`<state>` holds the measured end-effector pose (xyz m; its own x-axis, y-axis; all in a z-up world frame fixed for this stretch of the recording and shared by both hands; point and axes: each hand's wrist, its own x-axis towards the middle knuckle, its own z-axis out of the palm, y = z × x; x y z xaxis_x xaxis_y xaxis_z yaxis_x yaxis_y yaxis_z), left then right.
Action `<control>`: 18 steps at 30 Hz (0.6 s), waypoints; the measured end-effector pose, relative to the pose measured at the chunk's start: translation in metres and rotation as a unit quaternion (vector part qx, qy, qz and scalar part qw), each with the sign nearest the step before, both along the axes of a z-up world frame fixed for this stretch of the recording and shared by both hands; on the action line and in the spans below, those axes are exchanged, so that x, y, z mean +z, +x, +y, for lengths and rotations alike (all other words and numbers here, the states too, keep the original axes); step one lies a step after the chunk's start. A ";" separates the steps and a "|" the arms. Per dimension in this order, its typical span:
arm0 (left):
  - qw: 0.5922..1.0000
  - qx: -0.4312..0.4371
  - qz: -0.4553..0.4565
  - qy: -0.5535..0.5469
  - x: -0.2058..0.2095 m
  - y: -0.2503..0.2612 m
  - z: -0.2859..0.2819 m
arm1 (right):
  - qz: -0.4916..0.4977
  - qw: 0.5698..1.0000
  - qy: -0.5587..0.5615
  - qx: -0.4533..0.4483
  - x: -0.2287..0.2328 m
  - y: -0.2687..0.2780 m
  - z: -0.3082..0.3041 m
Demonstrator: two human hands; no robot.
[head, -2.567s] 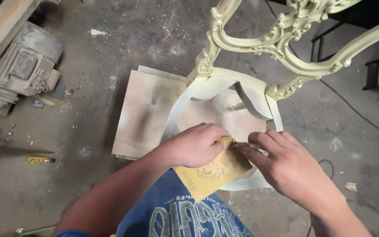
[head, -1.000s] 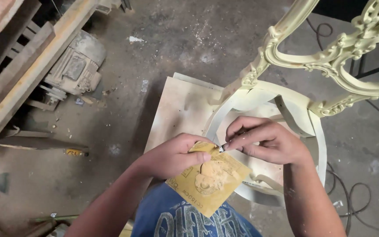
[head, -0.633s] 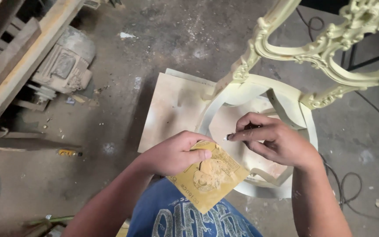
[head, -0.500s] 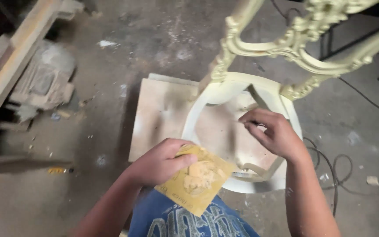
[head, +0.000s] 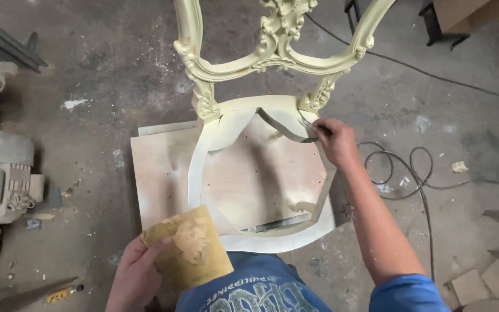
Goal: Sanding the intricate carvings and frame of a wooden chair and applying filler to small imperfections.
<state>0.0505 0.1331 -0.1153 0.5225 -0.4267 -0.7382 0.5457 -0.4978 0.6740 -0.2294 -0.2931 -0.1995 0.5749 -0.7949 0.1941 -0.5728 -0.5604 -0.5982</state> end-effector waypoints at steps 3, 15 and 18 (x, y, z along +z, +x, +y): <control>0.996 0.033 0.036 -0.074 0.000 -0.004 -0.011 | -0.002 0.997 -0.048 0.059 -0.011 -0.001 -0.004; 0.982 -0.080 -0.057 -0.163 0.046 -0.017 -0.075 | -0.050 0.962 0.178 0.200 0.145 0.068 0.189; 0.975 -0.091 -0.050 -0.196 0.050 -0.020 -0.075 | -0.019 0.939 0.205 0.275 0.153 0.093 0.218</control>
